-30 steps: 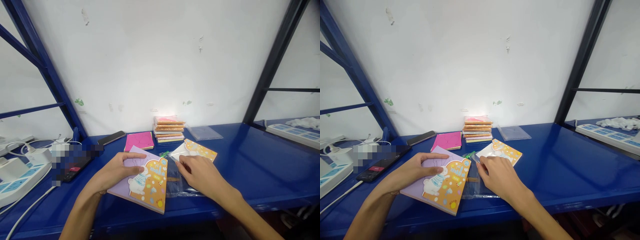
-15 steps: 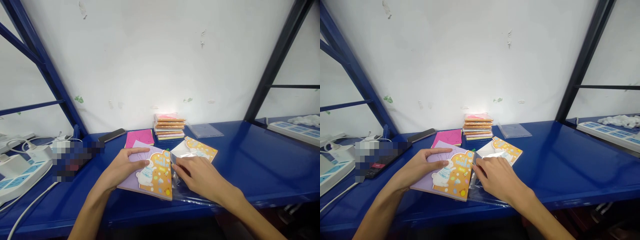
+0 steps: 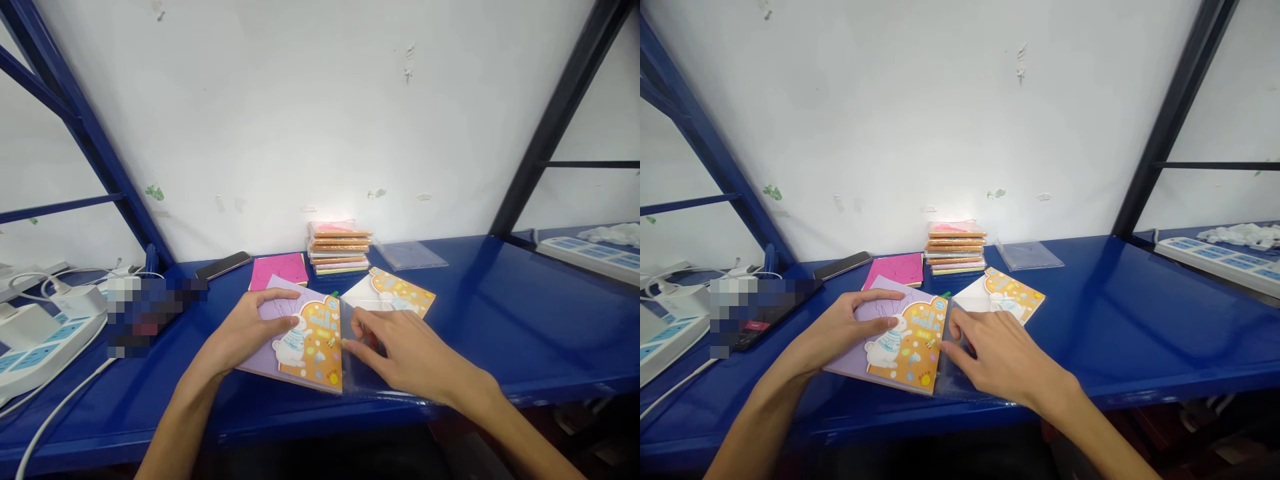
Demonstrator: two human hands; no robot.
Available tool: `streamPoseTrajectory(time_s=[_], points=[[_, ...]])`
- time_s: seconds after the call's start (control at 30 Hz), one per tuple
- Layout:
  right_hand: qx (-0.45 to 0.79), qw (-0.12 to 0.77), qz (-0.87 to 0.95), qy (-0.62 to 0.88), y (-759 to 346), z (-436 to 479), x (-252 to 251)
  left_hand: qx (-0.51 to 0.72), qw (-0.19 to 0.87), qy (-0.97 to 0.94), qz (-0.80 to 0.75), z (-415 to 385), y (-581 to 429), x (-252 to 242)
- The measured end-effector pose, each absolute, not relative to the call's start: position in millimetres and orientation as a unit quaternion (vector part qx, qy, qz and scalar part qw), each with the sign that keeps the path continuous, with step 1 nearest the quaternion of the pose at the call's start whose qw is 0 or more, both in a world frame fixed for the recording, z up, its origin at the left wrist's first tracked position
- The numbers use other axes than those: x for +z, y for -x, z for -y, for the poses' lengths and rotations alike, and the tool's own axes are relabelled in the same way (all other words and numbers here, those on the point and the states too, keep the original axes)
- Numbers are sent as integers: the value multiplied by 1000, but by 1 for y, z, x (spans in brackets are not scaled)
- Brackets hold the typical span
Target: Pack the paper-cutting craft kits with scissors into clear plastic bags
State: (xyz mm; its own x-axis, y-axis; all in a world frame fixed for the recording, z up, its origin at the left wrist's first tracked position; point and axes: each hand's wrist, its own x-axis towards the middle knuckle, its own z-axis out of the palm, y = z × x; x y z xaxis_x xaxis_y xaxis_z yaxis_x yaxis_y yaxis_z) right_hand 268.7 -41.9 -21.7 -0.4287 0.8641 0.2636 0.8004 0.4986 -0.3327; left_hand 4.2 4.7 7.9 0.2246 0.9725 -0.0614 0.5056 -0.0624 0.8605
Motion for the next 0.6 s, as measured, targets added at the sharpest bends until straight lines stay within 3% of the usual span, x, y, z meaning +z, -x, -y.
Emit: streamPoseTrajectory(time_s=[0.23,0.6], points=[[142,125,868,458,-274,57,-21,283,396,-671,-559,-6,-2,9],[152,138,880,428,-275,52,-24,278,377,-679,-565,-6,-3,3]])
